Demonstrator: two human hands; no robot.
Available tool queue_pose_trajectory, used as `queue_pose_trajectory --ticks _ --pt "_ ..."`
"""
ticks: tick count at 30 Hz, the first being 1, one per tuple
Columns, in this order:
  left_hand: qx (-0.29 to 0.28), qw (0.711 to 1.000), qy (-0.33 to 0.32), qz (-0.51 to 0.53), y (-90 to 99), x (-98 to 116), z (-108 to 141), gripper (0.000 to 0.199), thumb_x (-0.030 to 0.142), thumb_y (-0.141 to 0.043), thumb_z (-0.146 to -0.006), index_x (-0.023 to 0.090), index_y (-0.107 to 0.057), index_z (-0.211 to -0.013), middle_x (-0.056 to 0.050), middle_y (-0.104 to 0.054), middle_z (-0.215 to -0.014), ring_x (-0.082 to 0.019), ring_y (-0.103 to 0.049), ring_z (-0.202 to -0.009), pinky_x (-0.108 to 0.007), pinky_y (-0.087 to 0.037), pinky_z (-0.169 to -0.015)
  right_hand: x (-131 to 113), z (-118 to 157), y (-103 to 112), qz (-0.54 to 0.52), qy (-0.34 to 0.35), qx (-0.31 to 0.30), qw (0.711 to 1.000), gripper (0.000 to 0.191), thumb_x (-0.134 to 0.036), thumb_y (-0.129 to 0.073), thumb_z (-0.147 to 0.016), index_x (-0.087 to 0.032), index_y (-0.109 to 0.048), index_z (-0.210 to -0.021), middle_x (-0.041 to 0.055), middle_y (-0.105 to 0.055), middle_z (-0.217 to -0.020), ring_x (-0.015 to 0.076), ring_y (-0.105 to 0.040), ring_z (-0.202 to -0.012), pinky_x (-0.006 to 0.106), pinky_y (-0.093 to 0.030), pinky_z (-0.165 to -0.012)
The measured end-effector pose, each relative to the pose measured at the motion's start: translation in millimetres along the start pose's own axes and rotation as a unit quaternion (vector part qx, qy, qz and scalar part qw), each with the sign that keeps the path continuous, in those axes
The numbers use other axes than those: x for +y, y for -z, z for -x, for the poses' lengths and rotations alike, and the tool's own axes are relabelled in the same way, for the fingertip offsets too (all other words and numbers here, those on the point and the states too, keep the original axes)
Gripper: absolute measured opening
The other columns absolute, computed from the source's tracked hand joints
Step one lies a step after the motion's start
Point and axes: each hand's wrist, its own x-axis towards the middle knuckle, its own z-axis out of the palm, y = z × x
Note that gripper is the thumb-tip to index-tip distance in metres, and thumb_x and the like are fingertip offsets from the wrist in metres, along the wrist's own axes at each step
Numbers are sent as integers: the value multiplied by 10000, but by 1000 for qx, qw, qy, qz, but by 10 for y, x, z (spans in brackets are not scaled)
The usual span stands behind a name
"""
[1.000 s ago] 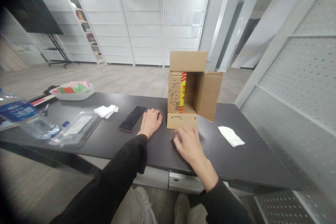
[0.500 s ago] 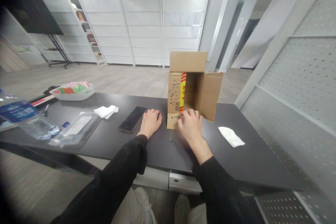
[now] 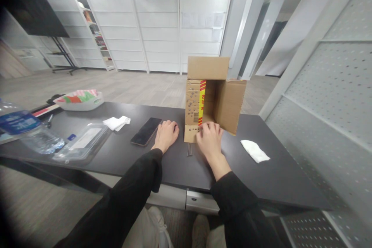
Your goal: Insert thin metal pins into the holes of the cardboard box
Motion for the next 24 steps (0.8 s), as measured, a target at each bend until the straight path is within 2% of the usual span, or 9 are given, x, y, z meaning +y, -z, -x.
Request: queue_pose_trajectory --ticks 11,24 --pt "6 1000 -4 -1 17 1 -3 256 288 -391 -968 202 -632 -974 -96 -646 -1043 -241 -544 -1049 -378 -383 -877 3 -8 -24 -17 -1 5 1000 84 -199 -538 -801 -203 -609 -847 94 -619 -1022 282 -463 -1002 405 -312 -841" --pt "4 1000 -2 3 20 12 1 282 289 -381 -967 199 -647 -995 -105 -643 -1052 -247 -544 -1045 -389 -390 -884 13 -23 -42 -24 -12 -3 1000 92 -210 -526 -797 -197 -580 -871 97 -621 -1035 279 -460 -1016 405 -319 -848"
